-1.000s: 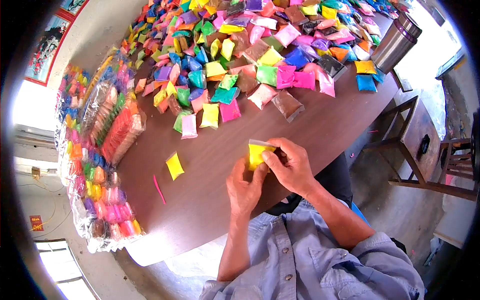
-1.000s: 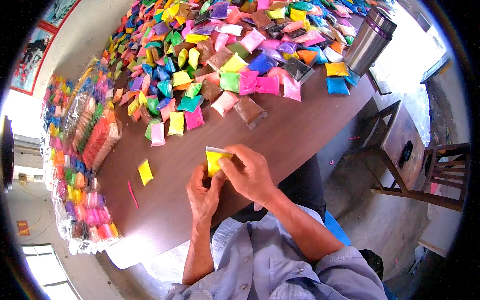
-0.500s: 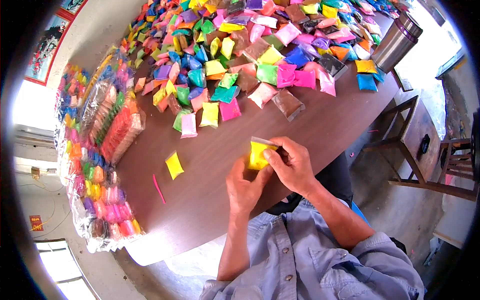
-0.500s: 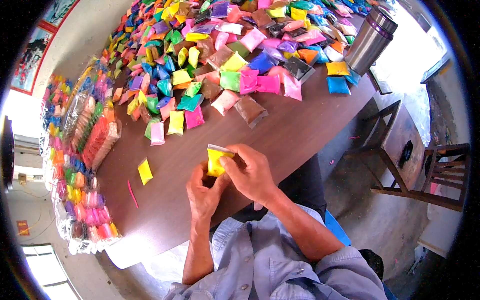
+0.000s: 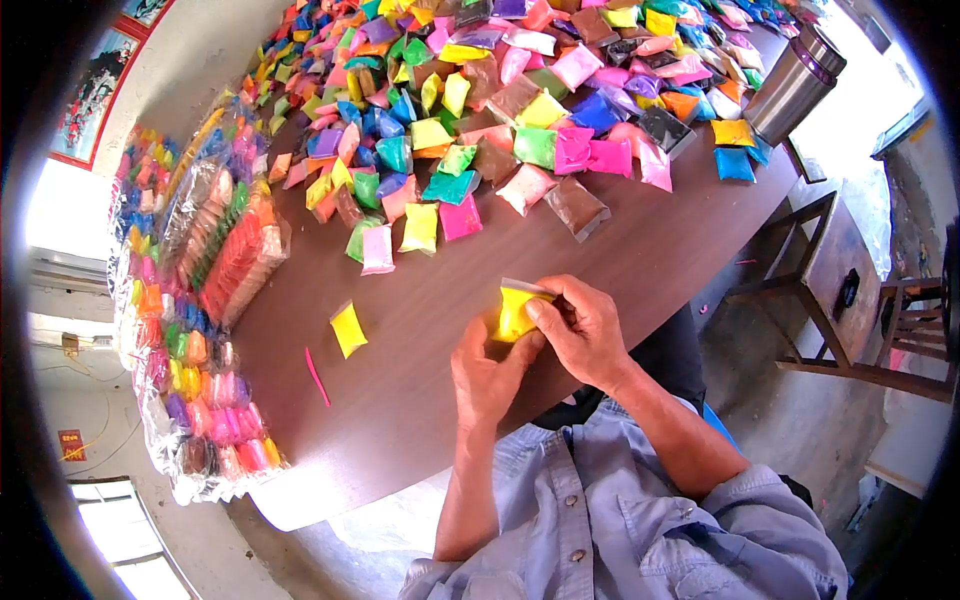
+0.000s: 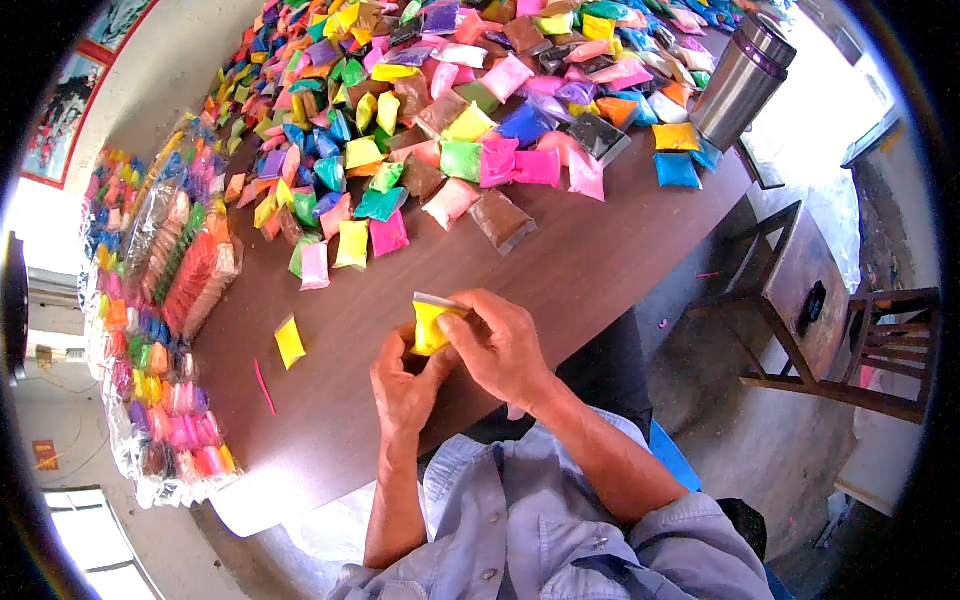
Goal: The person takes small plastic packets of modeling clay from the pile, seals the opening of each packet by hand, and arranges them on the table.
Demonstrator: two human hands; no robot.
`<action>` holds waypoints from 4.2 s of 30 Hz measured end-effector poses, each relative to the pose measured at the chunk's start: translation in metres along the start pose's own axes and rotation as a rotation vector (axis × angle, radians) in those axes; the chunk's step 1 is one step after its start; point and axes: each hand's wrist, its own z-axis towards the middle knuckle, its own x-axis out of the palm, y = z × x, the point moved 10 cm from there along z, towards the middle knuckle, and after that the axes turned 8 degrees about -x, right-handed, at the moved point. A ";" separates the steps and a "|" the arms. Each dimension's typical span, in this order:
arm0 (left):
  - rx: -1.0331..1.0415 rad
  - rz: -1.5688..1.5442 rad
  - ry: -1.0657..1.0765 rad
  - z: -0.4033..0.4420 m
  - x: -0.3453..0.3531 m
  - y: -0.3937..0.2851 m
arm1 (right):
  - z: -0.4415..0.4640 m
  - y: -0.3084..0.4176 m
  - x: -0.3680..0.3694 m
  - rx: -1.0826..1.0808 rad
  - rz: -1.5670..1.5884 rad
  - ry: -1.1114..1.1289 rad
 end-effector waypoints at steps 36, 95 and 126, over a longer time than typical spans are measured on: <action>-0.037 -0.211 0.021 0.003 -0.003 0.010 | -0.001 0.008 0.003 -0.084 -0.023 0.024; 0.170 -0.200 0.337 0.046 0.002 -0.008 | -0.005 -0.005 0.005 0.072 -0.192 -0.038; 0.230 -0.138 0.351 0.047 0.002 -0.017 | -0.006 -0.012 0.005 0.126 -0.069 -0.057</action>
